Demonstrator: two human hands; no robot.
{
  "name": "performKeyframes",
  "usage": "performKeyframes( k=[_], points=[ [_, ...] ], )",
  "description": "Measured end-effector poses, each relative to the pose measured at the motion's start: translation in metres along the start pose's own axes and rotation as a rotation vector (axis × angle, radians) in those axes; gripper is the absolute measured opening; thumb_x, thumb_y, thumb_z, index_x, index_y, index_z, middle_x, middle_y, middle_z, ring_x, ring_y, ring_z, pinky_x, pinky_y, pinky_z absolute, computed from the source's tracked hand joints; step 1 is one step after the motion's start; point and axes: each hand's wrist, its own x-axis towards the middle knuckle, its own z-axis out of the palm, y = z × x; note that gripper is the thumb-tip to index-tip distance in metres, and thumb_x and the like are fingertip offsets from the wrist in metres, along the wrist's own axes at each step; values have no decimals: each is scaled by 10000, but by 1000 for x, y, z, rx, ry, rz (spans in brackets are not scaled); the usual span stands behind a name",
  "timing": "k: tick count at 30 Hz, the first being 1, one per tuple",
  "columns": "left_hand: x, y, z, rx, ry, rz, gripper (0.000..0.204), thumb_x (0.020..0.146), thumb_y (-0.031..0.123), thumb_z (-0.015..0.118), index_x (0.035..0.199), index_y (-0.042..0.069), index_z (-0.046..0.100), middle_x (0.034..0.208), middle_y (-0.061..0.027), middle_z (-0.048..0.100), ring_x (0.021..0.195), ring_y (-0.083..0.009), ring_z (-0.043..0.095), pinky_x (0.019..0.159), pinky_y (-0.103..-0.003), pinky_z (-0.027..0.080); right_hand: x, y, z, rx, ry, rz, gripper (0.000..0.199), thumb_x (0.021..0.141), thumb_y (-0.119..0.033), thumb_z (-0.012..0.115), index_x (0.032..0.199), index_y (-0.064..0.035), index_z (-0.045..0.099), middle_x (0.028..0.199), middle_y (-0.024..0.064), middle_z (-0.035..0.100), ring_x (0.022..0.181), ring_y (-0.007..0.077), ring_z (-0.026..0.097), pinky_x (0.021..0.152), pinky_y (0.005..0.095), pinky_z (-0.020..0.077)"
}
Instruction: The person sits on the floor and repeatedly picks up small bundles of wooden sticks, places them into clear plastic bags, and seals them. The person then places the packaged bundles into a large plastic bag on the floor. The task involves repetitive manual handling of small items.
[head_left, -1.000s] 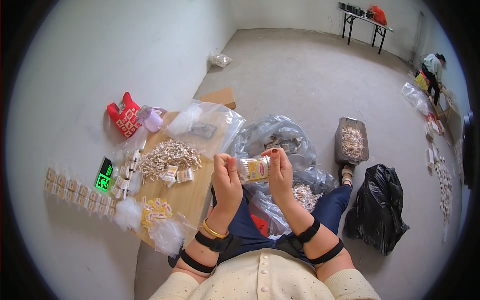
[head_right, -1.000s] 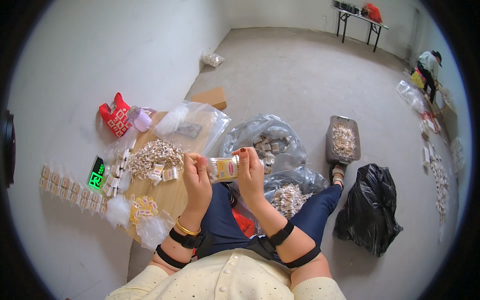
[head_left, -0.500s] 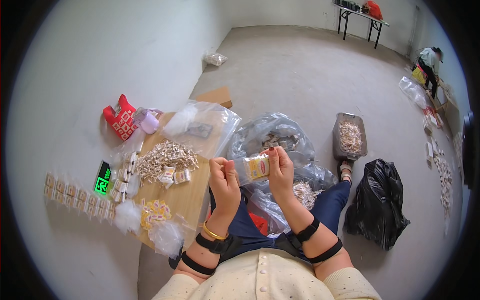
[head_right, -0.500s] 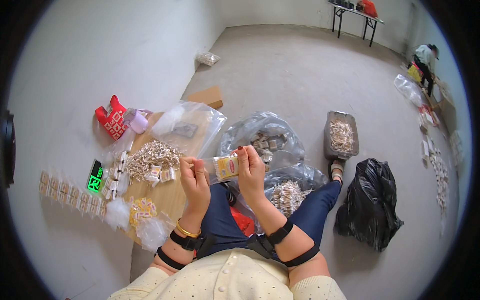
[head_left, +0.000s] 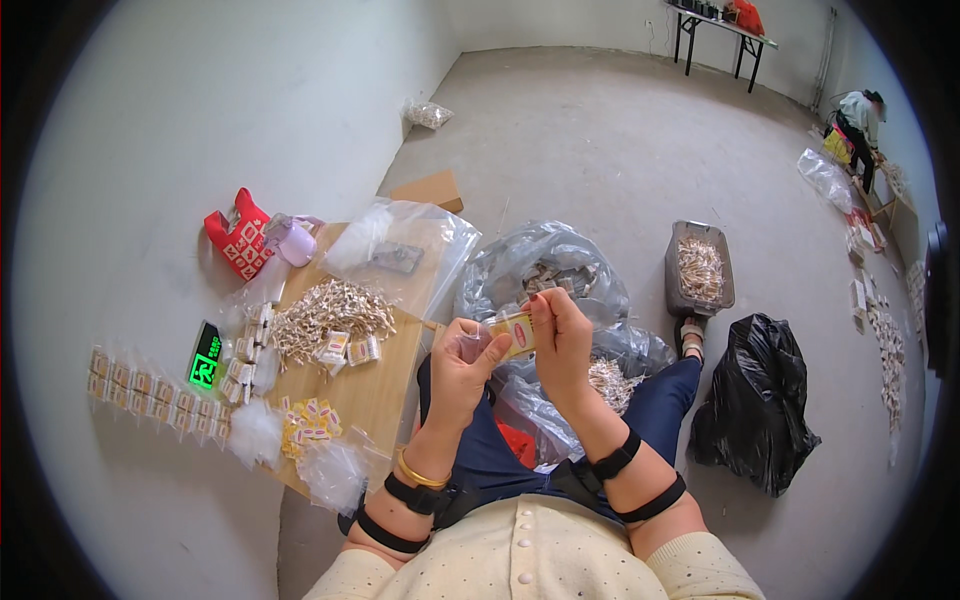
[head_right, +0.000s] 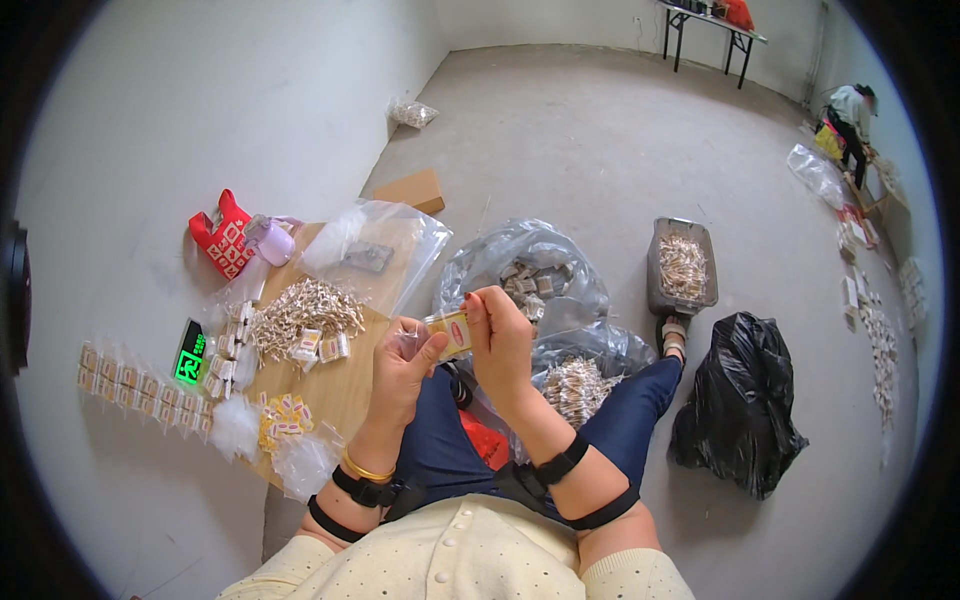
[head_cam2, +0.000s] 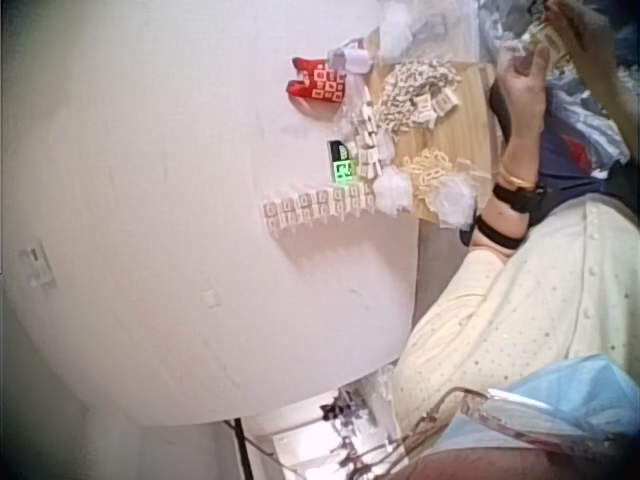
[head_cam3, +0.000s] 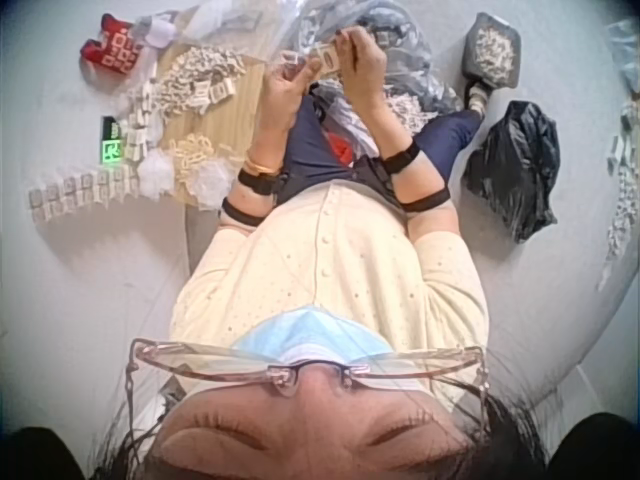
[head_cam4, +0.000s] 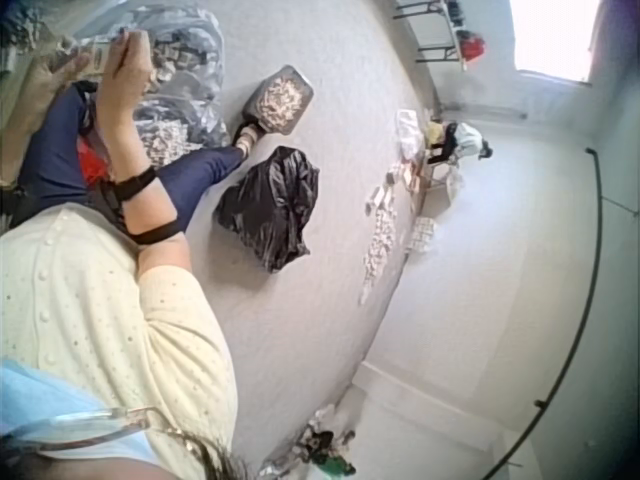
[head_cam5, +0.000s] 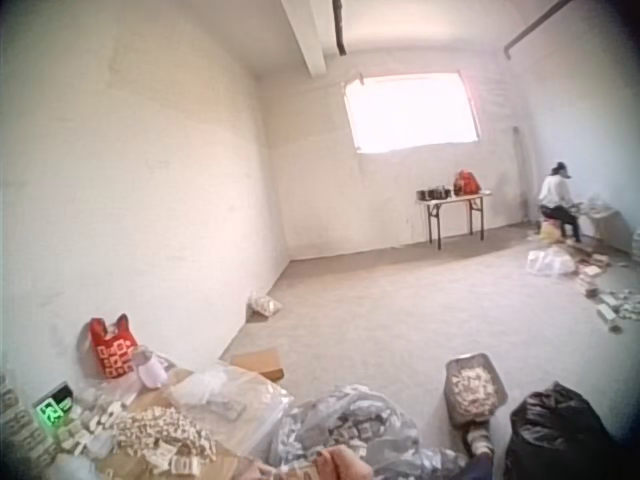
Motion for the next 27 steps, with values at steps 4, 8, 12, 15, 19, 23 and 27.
performKeyframes(
  k=[4, 8, 12, 15, 19, 23, 27],
  points=[
    [-2, 4, 1, -12, -8, -55, 193, 851, 158, 732, 821, 63, 568, 748, 41, 590, 652, 2, 496, 575, -158, 385, 2, -7, -5, -77, -22, -163, 135, 945, -91, 539, 858, 10, 558, 737, 143, 567, 612, 267, 565, 572, 324, 448],
    [-2, 8, -3, -59, -53, -125, 175, 844, 147, 738, 831, 55, 590, 797, 18, 631, 701, -12, 537, 630, -163, 419, 3, -2, -10, -89, -25, -127, 132, 942, -84, 539, 859, 16, 555, 741, 146, 567, 620, 272, 569, 576, 329, 451],
    [-3, 4, -11, -169, -78, -143, 163, 852, 151, 725, 886, 68, 589, 789, 12, 619, 692, -37, 539, 643, -178, 413, 4, -4, -9, 20, -22, 22, 187, 963, -125, 528, 844, 18, 549, 705, 105, 578, 606, 178, 556, 566, 310, 446],
    [-4, 0, -16, -321, -84, -152, 150, 866, 126, 705, 914, 64, 577, 860, -15, 664, 766, -55, 605, 714, -191, 468, 6, 12, -9, 79, 41, 102, 253, 988, -183, 502, 827, 6, 552, 670, 45, 575, 612, 97, 523, 553, 280, 431],
    [-6, -8, -43, -347, -78, -165, 120, 888, 108, 668, 902, 94, 550, 904, -39, 665, 818, -90, 630, 748, -228, 503, 10, 51, -31, 328, 61, 289, 316, 1008, -258, 474, 802, -37, 564, 639, -10, 546, 581, 39, 477, 510, 228, 392],
    [-18, -15, -73, -344, 7, -231, 132, 896, 97, 652, 923, 107, 523, 905, -20, 651, 830, -87, 630, 766, -238, 517, -4, 130, -81, 92, -62, 476, 330, 1012, -302, 454, 900, -15, 571, 712, 45, 572, 603, 91, 544, 507, 231, 439],
    [-28, -28, -92, -320, 75, -306, 171, 865, 83, 688, 948, 102, 541, 877, 5, 639, 774, -66, 616, 698, -195, 500, -78, 266, -167, -850, -273, 548, 427, 941, -385, 538, 1173, -27, 536, 1071, 233, 589, 990, 359, 611, 858, 403, 489]
  ],
)
